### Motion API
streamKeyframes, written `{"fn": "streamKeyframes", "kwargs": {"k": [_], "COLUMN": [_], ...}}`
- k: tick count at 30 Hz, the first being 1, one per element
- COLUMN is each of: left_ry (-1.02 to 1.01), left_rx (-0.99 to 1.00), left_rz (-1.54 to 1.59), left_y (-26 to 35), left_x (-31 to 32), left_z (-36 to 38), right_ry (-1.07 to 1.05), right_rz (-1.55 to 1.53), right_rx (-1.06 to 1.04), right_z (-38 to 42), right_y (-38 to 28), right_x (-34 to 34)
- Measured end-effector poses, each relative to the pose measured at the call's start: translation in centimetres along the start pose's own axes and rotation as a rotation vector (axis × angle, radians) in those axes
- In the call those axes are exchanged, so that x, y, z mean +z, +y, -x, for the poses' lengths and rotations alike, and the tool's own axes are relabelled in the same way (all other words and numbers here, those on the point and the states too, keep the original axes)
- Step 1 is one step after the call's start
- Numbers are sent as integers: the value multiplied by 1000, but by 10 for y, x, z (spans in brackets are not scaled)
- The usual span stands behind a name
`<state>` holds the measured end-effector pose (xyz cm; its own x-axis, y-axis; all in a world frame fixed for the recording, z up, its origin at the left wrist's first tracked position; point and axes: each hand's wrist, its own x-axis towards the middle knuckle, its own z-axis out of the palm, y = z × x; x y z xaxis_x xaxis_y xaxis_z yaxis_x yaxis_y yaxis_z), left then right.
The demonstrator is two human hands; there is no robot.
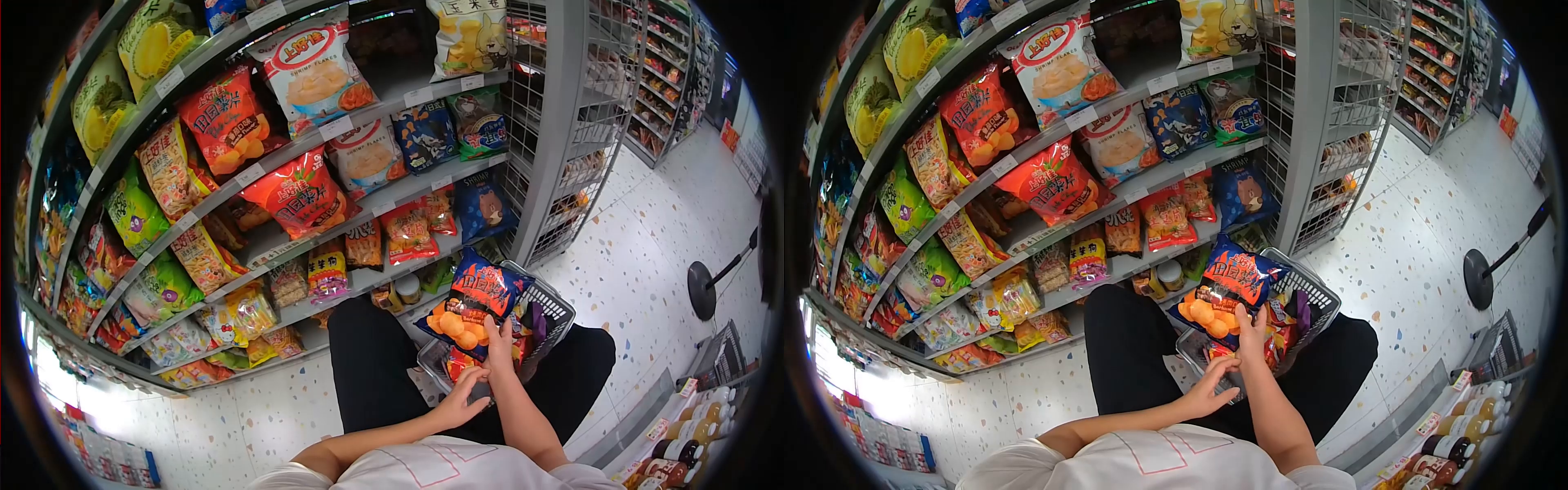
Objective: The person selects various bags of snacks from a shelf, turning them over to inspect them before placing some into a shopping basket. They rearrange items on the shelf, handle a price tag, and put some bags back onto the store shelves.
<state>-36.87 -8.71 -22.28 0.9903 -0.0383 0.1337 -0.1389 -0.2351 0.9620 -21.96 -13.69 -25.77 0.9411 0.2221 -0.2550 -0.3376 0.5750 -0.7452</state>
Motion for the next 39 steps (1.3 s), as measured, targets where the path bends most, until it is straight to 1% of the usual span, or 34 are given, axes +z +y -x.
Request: {"fn": "streamKeyframes", "kwargs": {"k": [2,3,6,9,18,21,24,26,27,29,33,35,36,38,39], "left_ry": [83,84,66,18,-28,-80,-52,-2,-5,-30,-63,-124,-110,-29,0], "left_rx": [37,37,19,19,20,-25,22,66,66,21,2,-58,-61,83,118], "left_rz": [-17,-17,-14,-20,-58,13,-80,-191,-192,-134,-129,-32,-35,-186,-206], "left_y": [0,-1,0,4,11,10,10,11,10,9,12,6,8,13,17], "left_x": [2,2,1,0,-2,2,2,-1,-1,-1,-2,3,3,1,-1], "left_z": [-2,-2,-2,-1,-1,2,1,-3,-2,-2,0,3,3,-1,-3], "right_ry": [42,42,27,25,88,51,64,92,95,40,36,100,92,51,103], "right_rz": [28,28,40,-15,39,58,38,85,83,58,23,24,41,36,6], "right_rx": [20,20,20,31,46,22,33,21,20,27,5,44,19,0,16], "right_z": [1,1,2,5,7,2,0,2,2,3,1,1,-1,-2,-2], "right_y": [-2,-3,-5,-5,-9,-6,-7,-9,-8,-7,-4,-8,-9,-14,-12], "right_x": [3,3,3,2,2,-5,-4,-1,-2,-5,-8,-6,-5,-6,-5]}}
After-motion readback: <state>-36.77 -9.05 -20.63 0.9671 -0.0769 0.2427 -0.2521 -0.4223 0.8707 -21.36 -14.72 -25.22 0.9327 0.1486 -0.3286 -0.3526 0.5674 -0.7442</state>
